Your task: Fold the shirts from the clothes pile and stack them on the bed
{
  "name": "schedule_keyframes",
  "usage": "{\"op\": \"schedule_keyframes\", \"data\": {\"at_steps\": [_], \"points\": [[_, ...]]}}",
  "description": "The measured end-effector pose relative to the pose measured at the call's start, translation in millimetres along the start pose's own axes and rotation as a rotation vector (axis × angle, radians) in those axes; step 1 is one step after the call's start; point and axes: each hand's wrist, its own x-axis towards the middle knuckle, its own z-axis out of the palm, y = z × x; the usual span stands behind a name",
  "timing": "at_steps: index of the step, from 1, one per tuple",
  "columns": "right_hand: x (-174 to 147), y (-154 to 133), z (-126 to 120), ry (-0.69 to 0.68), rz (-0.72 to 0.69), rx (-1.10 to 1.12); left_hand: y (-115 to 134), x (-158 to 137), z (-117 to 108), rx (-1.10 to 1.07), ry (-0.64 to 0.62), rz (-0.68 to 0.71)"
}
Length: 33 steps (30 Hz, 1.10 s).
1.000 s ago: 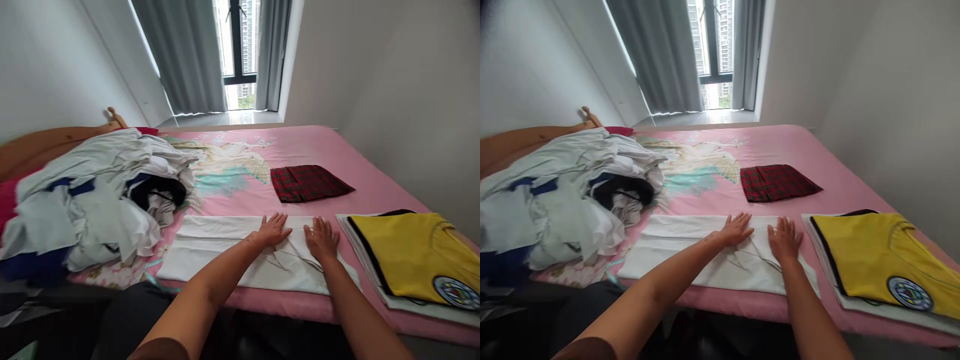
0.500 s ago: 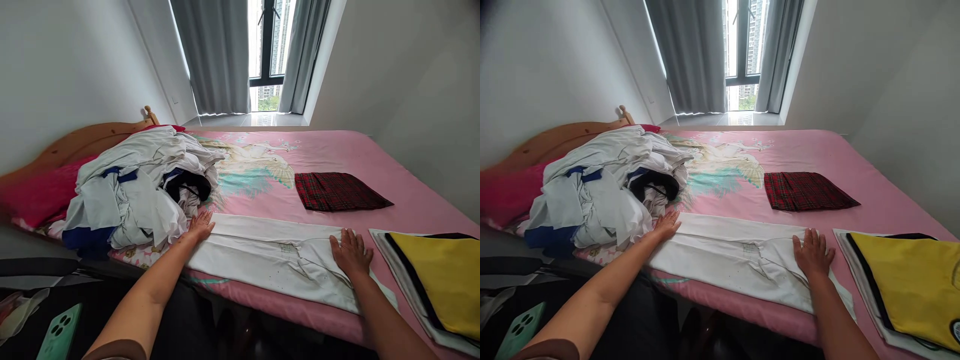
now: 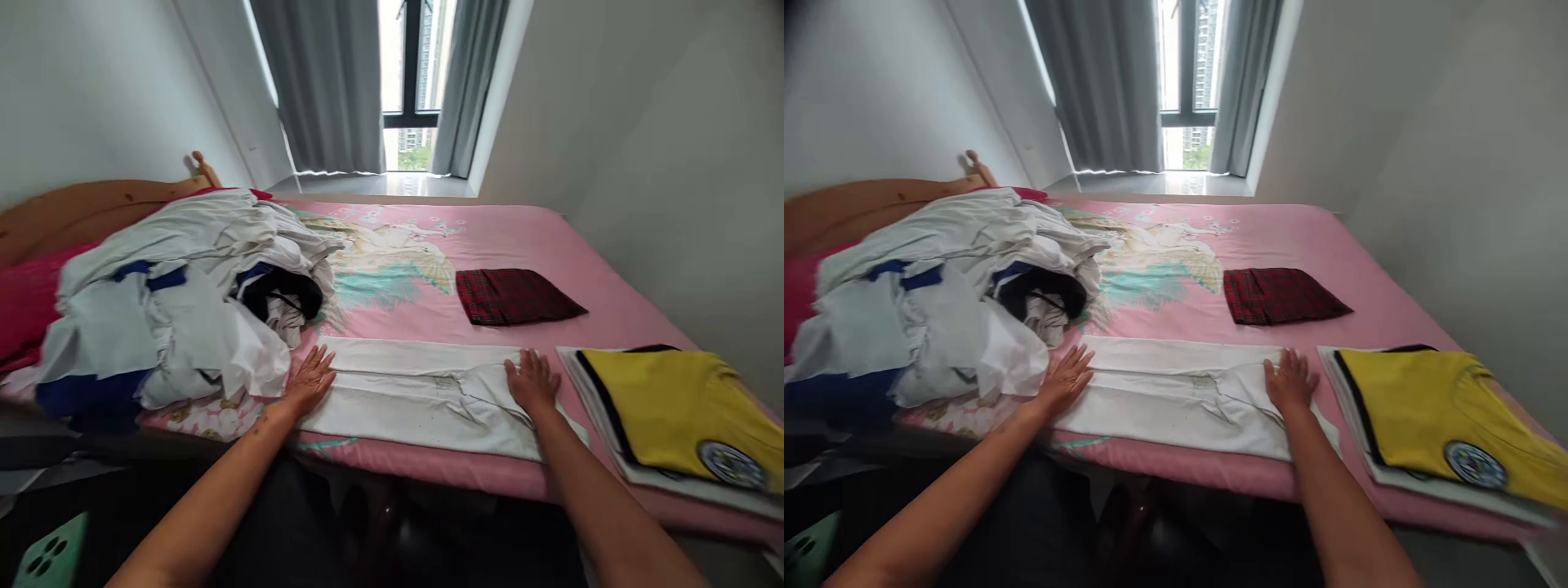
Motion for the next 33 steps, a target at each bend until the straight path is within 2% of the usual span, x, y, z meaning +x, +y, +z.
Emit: {"op": "schedule_keyframes", "data": {"at_steps": [4,8,10,14,17,22,24,26,29,31,33], "points": [[8.8,-7.4,-19.9,-0.143,0.038,-0.005,4.9,0.8,9.3,0.063,-0.091,-0.054],[5.8,-14.5,-33.3,-0.079,0.074,-0.022,-1.4,7.3,18.0,0.139,-0.065,-0.052],[-0.4,-16.8,-33.0,-0.078,0.045,-0.02,-3.9,8.9,21.1,0.163,-0.053,-0.048],[-8.6,-16.8,-27.3,-0.201,0.05,0.014,-5.1,10.0,23.5,0.173,-0.043,-0.051],[-10.8,-13.7,-27.3,-0.235,0.048,0.001,-3.1,6.1,19.3,0.135,-0.054,-0.052],[-18.2,-19.9,-31.1,-0.168,0.056,-0.066,-11.5,-7.6,10.5,0.038,-0.076,-0.05],[-26.8,-38.1,-34.3,-0.1,-0.01,-0.089,-21.4,-12.8,9.8,0.002,-0.047,-0.113],[-42.8,-69.6,-39.3,-0.067,-0.142,-0.091,-32.1,-16.9,10.2,-0.026,0.012,-0.18],[-81.0,-136.6,-46.3,-0.087,-0.423,-0.046,-46.0,-21.2,9.3,-0.069,0.06,-0.182],[-111.5,-186.7,-48.0,-0.139,-0.614,0.035,-54.1,-25.0,7.0,-0.094,0.042,-0.153],[-140.4,-234.8,-46.4,-0.176,-0.74,0.142,-62.7,-32.0,4.1,-0.108,0.014,-0.133]]}}
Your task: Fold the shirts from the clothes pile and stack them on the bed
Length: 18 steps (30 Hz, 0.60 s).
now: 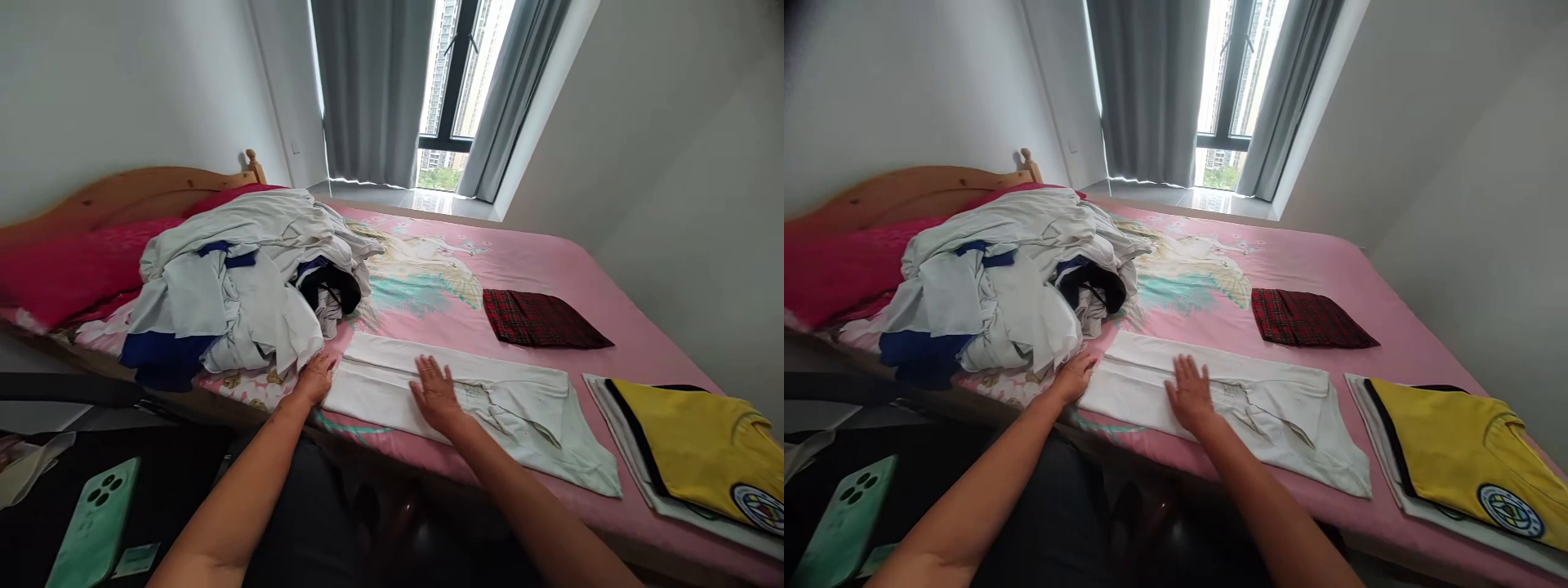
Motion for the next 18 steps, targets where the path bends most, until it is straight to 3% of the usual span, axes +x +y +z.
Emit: {"op": "schedule_keyframes", "data": {"at_steps": [4,7,11,18], "points": [[28.1,-79.2,24.7,-0.018,-0.118,0.183,-20.0,-20.3,-9.3,-0.015,-0.076,0.044],[49.2,-107.7,43.9,-0.068,-0.111,0.254,-30.5,-35.2,-17.2,-0.032,-0.185,0.102],[62.5,-115.8,67.5,-0.076,-0.063,0.236,-31.8,-44.5,-20.5,-0.016,-0.257,0.135],[60.5,-113.9,78.9,-0.026,-0.045,0.228,-19.4,-35.7,-1.2,0.118,-0.086,0.024]]}}
